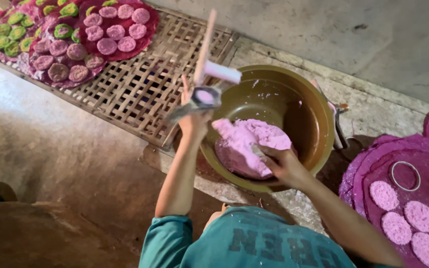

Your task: The person scoops pink dough from a bowl, presses it into a handheld mold, and releases shaped pieces onto a tray. The person repeats this process to produce multiple round and rose-shaped items.

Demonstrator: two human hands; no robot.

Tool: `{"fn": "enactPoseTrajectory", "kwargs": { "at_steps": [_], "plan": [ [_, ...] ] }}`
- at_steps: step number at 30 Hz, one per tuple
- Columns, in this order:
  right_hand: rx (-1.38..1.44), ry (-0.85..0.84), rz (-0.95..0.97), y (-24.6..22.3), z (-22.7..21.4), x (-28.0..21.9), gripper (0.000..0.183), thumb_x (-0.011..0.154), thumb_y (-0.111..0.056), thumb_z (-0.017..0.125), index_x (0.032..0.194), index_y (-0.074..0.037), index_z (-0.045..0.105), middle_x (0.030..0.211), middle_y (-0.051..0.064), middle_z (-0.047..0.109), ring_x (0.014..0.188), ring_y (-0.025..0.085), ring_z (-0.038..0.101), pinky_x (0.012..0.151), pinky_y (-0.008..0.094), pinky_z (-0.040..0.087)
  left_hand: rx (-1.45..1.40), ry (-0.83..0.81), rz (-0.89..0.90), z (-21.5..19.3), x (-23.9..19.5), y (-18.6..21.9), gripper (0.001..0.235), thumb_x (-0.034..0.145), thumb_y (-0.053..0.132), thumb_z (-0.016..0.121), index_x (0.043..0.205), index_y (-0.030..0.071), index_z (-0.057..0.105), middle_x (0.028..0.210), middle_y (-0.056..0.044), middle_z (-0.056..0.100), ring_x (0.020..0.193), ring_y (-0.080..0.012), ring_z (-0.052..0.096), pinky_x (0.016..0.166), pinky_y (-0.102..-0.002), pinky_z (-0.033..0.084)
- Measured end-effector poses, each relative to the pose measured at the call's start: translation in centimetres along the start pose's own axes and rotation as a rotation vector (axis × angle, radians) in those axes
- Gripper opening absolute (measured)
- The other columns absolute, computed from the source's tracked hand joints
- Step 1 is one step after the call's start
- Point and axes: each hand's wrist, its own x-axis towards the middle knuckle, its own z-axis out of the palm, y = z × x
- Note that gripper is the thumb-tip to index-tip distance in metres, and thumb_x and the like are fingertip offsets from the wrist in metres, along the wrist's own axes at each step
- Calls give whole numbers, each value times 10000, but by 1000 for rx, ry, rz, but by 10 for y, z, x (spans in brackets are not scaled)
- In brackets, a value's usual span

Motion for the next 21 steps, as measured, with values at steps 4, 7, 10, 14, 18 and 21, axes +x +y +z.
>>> {"fn": "enactPoseTrajectory", "kwargs": {
  "at_steps": [4,7,10,14,18,21],
  "plan": [
    [250,-228,465,5,-12,12,598,1058,-105,557,1626,-60,373,1321,382,478,1177,539,439,987,578,386,-622,-39,256,18,-18,-29,397,927,37,730,1299,11,593,1086,-92,702,937,-185,672,822,-317,563],
    [-41,-61,-98,-7,-38,16,661,1042,-201,586,1604,-44,276,1565,254,451,1450,360,444,1177,433,332,-740,-376,110,42,-72,-16,410,896,36,719,1284,13,590,1105,-81,696,963,-178,658,846,-319,549],
    [632,89,-254,-25,-69,-17,726,1066,-400,569,1647,-44,318,1571,262,476,1402,387,489,1170,498,376,-787,-863,53,64,-153,19,424,864,35,708,1270,14,586,1124,-71,691,989,-171,643,870,-321,534],
    [1512,170,-293,-46,-112,-79,851,1093,-596,556,1610,38,326,1397,306,578,1154,345,669,1006,507,534,-922,-1238,91,76,-210,91,442,822,33,692,1250,16,582,1150,-57,683,1023,-162,624,902,-325,515],
    [800,418,-373,-66,-146,-145,646,1064,-485,584,1495,-50,376,1342,304,608,1103,365,697,906,466,561,-721,-1143,560,58,-213,144,385,836,136,751,1157,13,579,1100,-85,661,972,-187,599,860,-354,506],
    [20,524,-612,-77,-155,-198,501,1043,-401,605,1408,-116,413,1300,303,630,1064,380,718,832,436,580,-184,-1110,586,61,-234,164,351,794,276,825,1005,65,641,905,-133,669,754,-231,650,671,-390,548]
  ]
}}
